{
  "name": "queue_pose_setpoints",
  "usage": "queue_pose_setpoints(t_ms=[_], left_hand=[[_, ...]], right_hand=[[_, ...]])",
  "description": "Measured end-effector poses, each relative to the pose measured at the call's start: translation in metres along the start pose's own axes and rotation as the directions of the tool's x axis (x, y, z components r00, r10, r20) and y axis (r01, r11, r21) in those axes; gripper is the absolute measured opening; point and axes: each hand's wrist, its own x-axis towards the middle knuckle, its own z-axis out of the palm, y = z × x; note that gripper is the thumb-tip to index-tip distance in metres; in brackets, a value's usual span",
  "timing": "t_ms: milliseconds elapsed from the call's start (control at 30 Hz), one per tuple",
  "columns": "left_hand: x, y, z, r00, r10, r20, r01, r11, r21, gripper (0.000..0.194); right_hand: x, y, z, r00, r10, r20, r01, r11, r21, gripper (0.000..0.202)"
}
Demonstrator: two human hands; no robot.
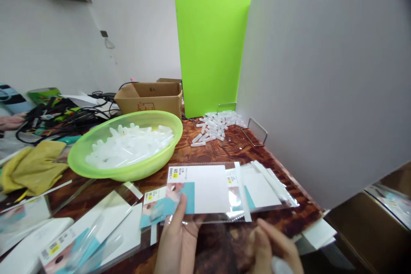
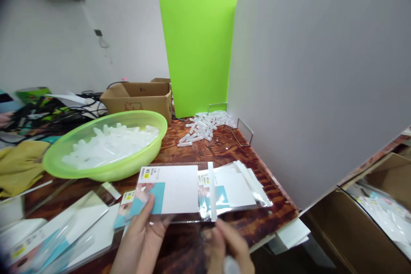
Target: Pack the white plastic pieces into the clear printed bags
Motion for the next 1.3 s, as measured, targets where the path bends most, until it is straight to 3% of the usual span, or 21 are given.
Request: queue_pose_setpoints(t_ms=[33,100,167,267,367,467,567,700,833,900,967,1100,1133,1200,1300], left_hand=[[0.003,-0.001,-0.001,1.000,-0.021,0.004,0.021,0.999,-0.042,0.054],[0.008,-0.003,-0.006,0.997,-0.081,0.000,0.081,0.992,-0.097,0.047],[0.009,-0.002,-0.011,0.995,-0.103,-0.018,0.101,0.990,-0.101,0.043],[0.006,0.003,-0.013,0.998,-0.048,-0.033,0.047,0.999,-0.022,0.045],[0.005,0.007,-0.013,0.995,0.061,-0.075,-0.056,0.996,0.068,0.061],[0.007,0.010,-0.019,0.978,0.170,-0.117,-0.154,0.979,0.136,0.070],[0.010,0.014,-0.029,0.976,0.183,-0.119,-0.151,0.960,0.236,0.069],[0.009,0.015,-0.033,0.989,0.105,-0.100,-0.079,0.968,0.239,0.077],[0.001,0.005,-0.028,0.993,0.017,-0.119,-0.001,0.991,0.133,0.088],[-0.002,0.000,-0.026,0.994,-0.055,-0.091,0.065,0.993,0.101,0.094],[-0.003,-0.002,-0.025,0.994,-0.069,-0.087,0.076,0.994,0.076,0.095],[0.001,0.006,-0.024,0.985,0.053,-0.162,-0.043,0.997,0.066,0.089],[0.002,0.008,-0.023,0.982,0.072,-0.174,-0.060,0.995,0.075,0.088],[0.003,0.009,-0.022,0.979,0.096,-0.179,-0.082,0.993,0.086,0.089],[0.000,0.004,-0.019,0.983,0.070,-0.168,-0.062,0.997,0.053,0.097]], right_hand=[[0.009,0.000,-0.004,0.988,0.156,0.003,-0.156,0.987,0.027,0.016],[0.021,0.001,-0.007,0.899,0.405,0.168,-0.432,0.883,0.185,0.028],[0.022,0.006,-0.002,0.801,0.481,0.357,-0.584,0.756,0.294,0.036],[0.009,0.012,0.010,0.745,0.467,0.476,-0.631,0.725,0.276,0.036],[0.003,0.010,0.016,0.682,0.425,0.595,-0.649,0.727,0.225,0.038],[0.014,0.003,0.013,0.652,0.307,0.693,-0.545,0.825,0.147,0.035],[0.023,0.001,0.008,0.664,0.306,0.682,-0.473,0.879,0.067,0.034],[0.017,0.005,0.011,0.683,0.522,0.511,-0.648,0.756,0.093,0.030],[0.005,0.006,0.019,0.764,0.367,0.530,-0.510,0.847,0.149,0.025],[-0.003,0.004,0.023,0.775,0.306,0.553,-0.456,0.876,0.154,0.026],[-0.010,0.004,0.024,0.751,0.325,0.575,-0.490,0.857,0.156,0.030],[-0.021,0.007,0.026,0.586,0.497,0.640,-0.754,0.625,0.205,0.041],[-0.022,0.009,0.026,0.563,0.510,0.650,-0.783,0.581,0.223,0.042],[-0.024,0.016,0.028,0.598,0.498,0.628,-0.771,0.572,0.280,0.035],[-0.026,0.029,0.031,0.730,0.442,0.521,-0.652,0.678,0.338,0.028]])
